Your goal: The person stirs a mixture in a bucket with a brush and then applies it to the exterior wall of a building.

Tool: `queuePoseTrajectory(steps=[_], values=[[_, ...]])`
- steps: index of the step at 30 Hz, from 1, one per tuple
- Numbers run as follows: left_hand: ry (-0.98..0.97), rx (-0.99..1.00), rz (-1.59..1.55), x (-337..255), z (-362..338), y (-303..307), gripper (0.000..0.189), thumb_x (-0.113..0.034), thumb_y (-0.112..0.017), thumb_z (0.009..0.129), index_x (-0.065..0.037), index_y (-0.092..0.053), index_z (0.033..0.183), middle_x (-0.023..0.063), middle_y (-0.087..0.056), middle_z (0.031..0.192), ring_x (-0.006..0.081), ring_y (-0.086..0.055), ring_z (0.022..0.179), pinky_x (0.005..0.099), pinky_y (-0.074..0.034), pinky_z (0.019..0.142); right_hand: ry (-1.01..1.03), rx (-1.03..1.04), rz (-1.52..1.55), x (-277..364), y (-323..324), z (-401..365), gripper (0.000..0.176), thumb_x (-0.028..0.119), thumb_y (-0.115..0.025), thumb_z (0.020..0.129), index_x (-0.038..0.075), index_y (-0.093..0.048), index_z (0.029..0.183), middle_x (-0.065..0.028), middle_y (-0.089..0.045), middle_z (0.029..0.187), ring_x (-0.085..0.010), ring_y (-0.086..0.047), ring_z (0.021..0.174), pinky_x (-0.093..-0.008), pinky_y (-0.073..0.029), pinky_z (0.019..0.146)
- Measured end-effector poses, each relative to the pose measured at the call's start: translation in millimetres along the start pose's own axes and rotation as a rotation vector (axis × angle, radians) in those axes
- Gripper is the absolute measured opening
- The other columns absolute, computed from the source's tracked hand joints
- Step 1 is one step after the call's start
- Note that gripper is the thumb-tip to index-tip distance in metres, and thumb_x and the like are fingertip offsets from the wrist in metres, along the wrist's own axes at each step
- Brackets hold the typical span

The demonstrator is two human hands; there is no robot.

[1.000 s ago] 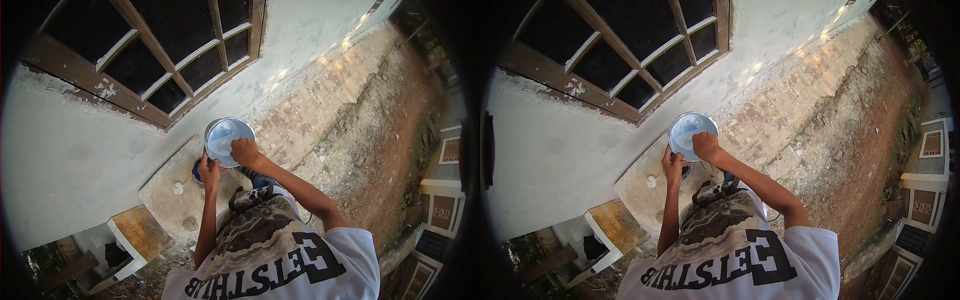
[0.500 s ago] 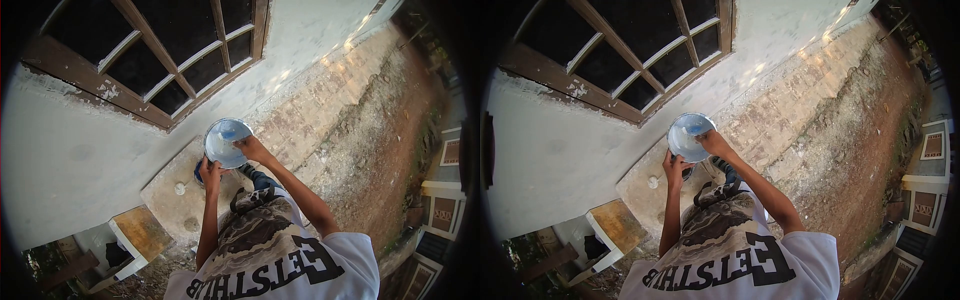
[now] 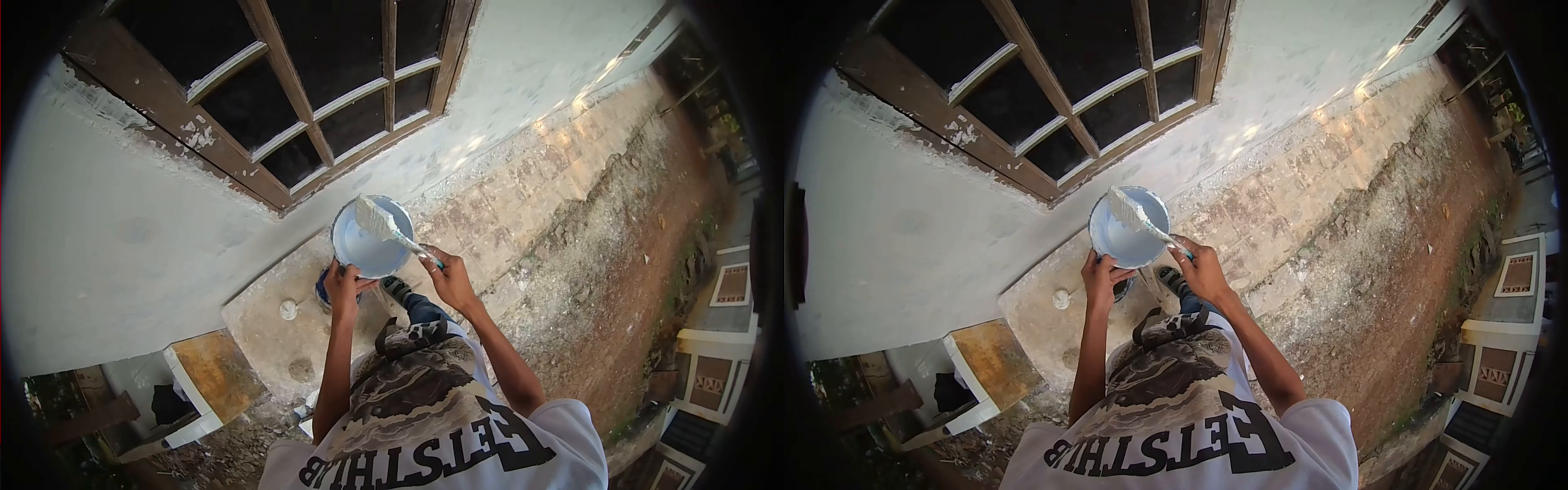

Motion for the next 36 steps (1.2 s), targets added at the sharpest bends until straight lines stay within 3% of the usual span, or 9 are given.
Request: queuePoseTrajectory(steps=[7,13,20,26,29,36], values=[[0.027,0.015,-0.036,-6,-6,0,0.053,-0.008,-0.052,0.081,0.004,-0.043,0.132,0.0187,-0.062,0.109,0.0351,-0.071,0.081,0.0417,-0.063,0.068,0.143,-0.107,-0.048,43,21,-9,0.028,0.009,-0.057,0.093,0.003,-0.063,0.12,-0.0108,-0.056,0.061,-0.0148,-0.048,0.051,-0.0312,-0.04,0.051],[0.018,0.004,-0.029,-7,-7,0,0.052,-0.009,-0.053,0.081,0.003,-0.044,0.131,0.0186,-0.062,0.108,0.0351,-0.071,0.081,0.0418,-0.063,0.068,0.281,-0.144,-0.092,61,24,-13,0.029,0.007,-0.059,0.09,0.001,-0.064,0.118,-0.0158,-0.059,0.065,-0.0211,-0.053,0.05,-0.0324,-0.044,0.053],[0.031,-0.011,-0.026,-3,-5,1,0.052,-0.01,-0.054,0.081,0.003,-0.044,0.131,0.0186,-0.064,0.106,0.0347,-0.071,0.079,0.0407,-0.063,0.065,0.353,-0.171,-0.103,61,22,-15,0.029,0.005,-0.061,0.088,-0.003,-0.063,0.116,-0.0151,-0.06,0.064,-0.0227,-0.057,0.052,-0.0326,-0.046,0.054],[0.009,-0.012,-0.018,-4,-7,-2,0.053,-0.009,-0.054,0.081,0.004,-0.044,0.131,0.0198,-0.065,0.105,0.0346,-0.071,0.078,0.0399,-0.064,0.065,0.275,-0.128,-0.169,49,14,-12,0.03,0.003,-0.063,0.086,-0.004,-0.063,0.116,-0.0175,-0.063,0.068,-0.0256,-0.062,0.055,-0.0335,-0.048,0.053],[0.007,-0.011,-0.024,-3,-7,1,0.054,-0.009,-0.054,0.081,0.005,-0.044,0.132,0.0201,-0.065,0.105,0.0348,-0.071,0.079,0.0399,-0.064,0.065,0.233,-0.101,-0.259,23,3,-13,0.031,0.003,-0.064,0.085,-0.003,-0.063,0.115,-0.0206,-0.065,0.072,-0.0333,-0.065,0.06,-0.0376,-0.05,0.054],[0.005,-0.017,-0.043,-7,-7,0,0.052,-0.007,-0.052,0.084,0.004,-0.044,0.134,0.0202,-0.062,0.11,0.0351,-0.071,0.079,0.0398,-0.063,0.065,0.328,-0.099,-0.403,-20,-9,-13,0.029,0.01,-0.065,0.087,-0.002,-0.063,0.113,-0.0208,-0.065,0.073,-0.0367,-0.064,0.063,-0.0422,-0.05,0.057]])
Point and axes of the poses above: each hand's wrist, its own z-axis towards the middle knuckle, its own y-axis out of the back of the hand, x = y × z, the point moved 4 cm from there along z, towards the middle knuckle
